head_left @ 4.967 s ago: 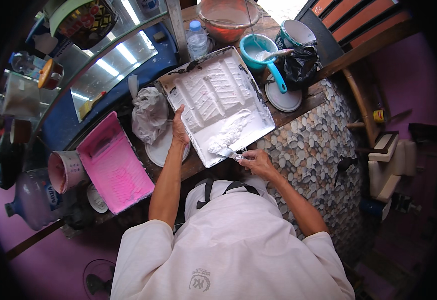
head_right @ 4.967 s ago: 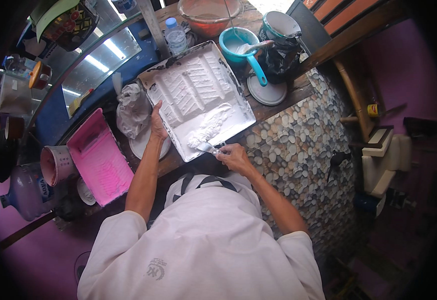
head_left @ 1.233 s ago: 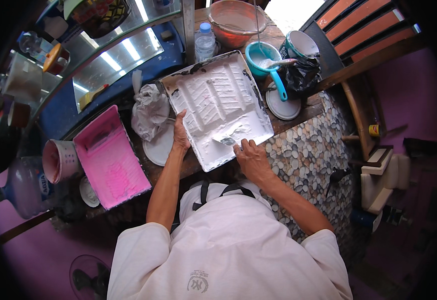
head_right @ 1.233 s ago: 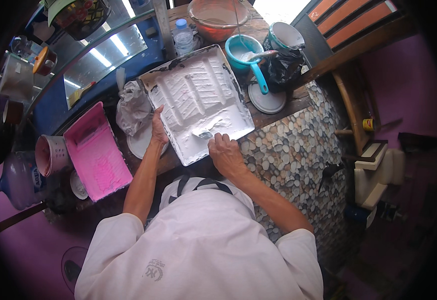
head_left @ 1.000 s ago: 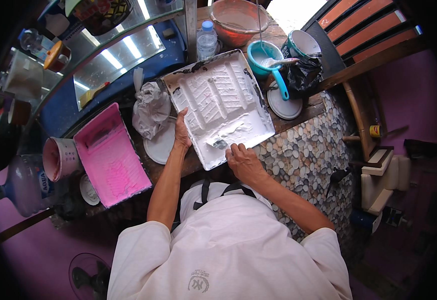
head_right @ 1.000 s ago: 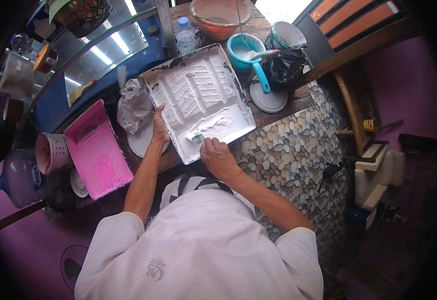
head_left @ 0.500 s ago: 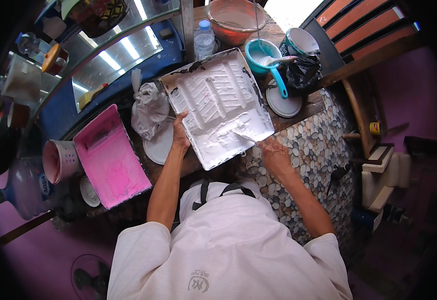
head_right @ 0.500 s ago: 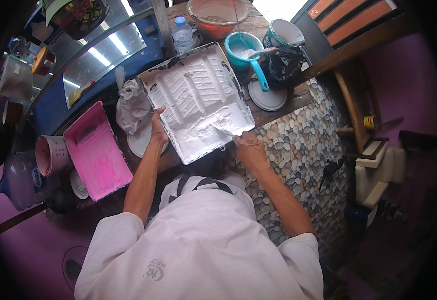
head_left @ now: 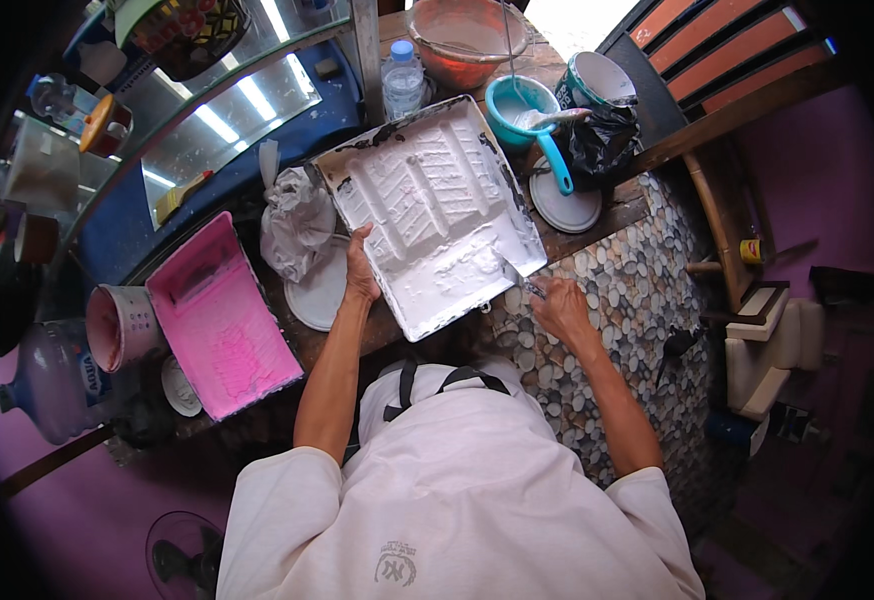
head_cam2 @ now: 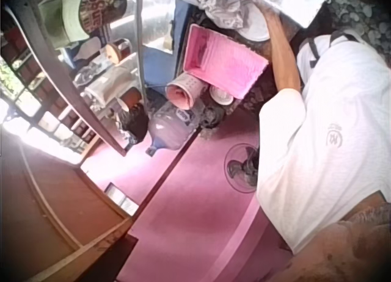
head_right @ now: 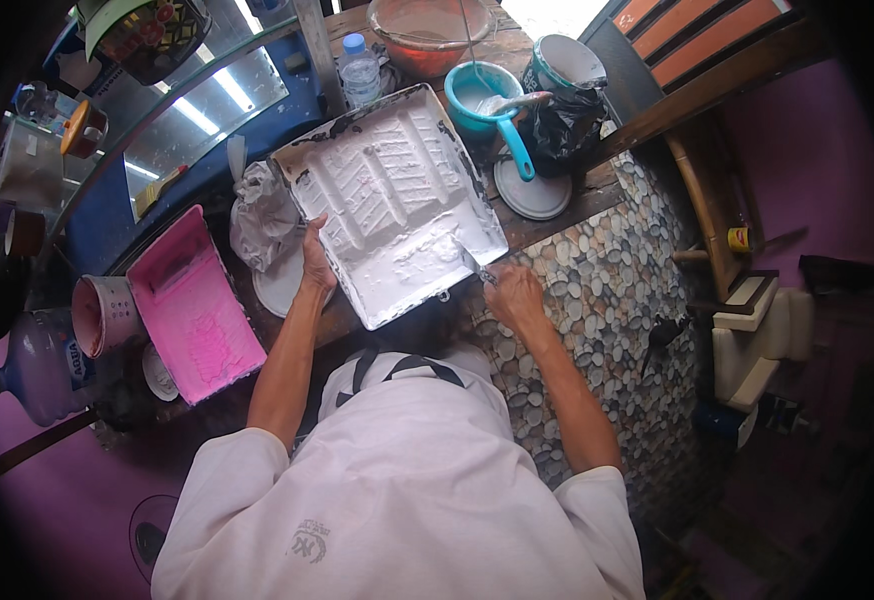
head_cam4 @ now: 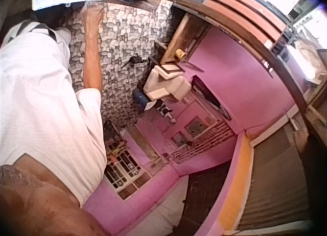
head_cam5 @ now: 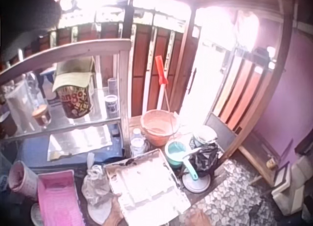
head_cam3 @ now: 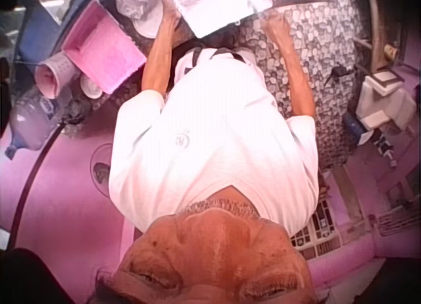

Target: The person prepares white paint by mixing it in a tray using a putty knife and adding water from a plastic bottle.

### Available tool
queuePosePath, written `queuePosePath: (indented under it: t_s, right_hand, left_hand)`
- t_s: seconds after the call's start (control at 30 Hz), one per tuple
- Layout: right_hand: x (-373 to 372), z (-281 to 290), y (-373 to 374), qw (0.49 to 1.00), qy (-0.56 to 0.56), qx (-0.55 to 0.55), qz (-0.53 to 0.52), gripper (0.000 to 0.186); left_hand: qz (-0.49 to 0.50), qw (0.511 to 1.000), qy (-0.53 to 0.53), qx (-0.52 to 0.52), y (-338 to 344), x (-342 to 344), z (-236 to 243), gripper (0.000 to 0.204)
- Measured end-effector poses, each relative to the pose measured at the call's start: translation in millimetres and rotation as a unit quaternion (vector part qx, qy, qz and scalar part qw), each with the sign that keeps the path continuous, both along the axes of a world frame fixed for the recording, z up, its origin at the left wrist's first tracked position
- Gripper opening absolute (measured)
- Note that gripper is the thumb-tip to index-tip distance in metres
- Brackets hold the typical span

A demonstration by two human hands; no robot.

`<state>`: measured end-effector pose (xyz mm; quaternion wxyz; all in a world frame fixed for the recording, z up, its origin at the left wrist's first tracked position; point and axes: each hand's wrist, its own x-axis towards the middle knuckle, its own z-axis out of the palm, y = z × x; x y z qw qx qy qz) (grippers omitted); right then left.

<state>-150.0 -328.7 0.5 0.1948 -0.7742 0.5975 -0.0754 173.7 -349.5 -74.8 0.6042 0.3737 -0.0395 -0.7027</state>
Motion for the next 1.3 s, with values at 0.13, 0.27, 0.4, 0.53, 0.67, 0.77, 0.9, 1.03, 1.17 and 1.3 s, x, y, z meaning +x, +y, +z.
queuePosePath:
  t_s: [0.13,0.27,0.4,0.53,0.67,0.77,0.9,1.03,1.17,1.3]
  right_hand:
    - [9.5,4.6,6.1,0.997,-0.048,0.044,-0.032,0.028]
    - [18.9,8.3,13.2,0.995,-0.054,0.071,-0.039,0.031]
    - [19.2,-7.3,20.8,0.985,-0.093,0.141,-0.045,0.032]
    - [33.2,-0.1,28.5,0.96,-0.152,0.23,-0.054,0.031]
    - [52.8,2.7,38.3,0.928,-0.173,0.32,-0.082,0.03]
    - [71.5,12.0,45.3,0.896,-0.223,0.366,-0.114,0.029]
    - [73.2,-15.3,52.1,0.819,-0.315,0.436,-0.199,0.022]
    - [74.6,-12.7,51.1,0.708,-0.398,0.509,-0.285,0.018]
    - [62.7,-18.4,43.6,0.556,-0.489,0.556,-0.377,0.016]
    - [38.3,-23.2,37.3,0.426,-0.587,0.569,-0.387,0.021]
  left_hand:
    - [0.002,1.0,-0.001,0.0,0.6,1.0,-2.1,0.063]
    - [-0.002,1.0,0.006,-0.01,0.5,-1.1,2.9,0.06]
    - [-0.005,1.0,0.021,-0.015,-0.2,0.3,-1.0,0.059]
    - [0.005,1.0,-0.011,-0.002,-0.9,-1.3,-0.6,0.062]
    - [0.004,1.0,-0.011,-0.005,-0.5,-1.8,2.5,0.062]
    - [0.005,1.0,-0.02,-0.001,-0.3,-2.9,6.1,0.062]
    - [0.019,0.998,-0.051,0.013,-0.5,-4.3,11.0,0.062]
    - [0.007,1.0,-0.021,0.007,1.2,-0.4,6.3,0.062]
    - [0.015,1.0,-0.023,0.013,0.8,-0.5,0.7,0.062]
    - [0.01,1.0,-0.002,0.005,1.5,3.2,-6.6,0.061]
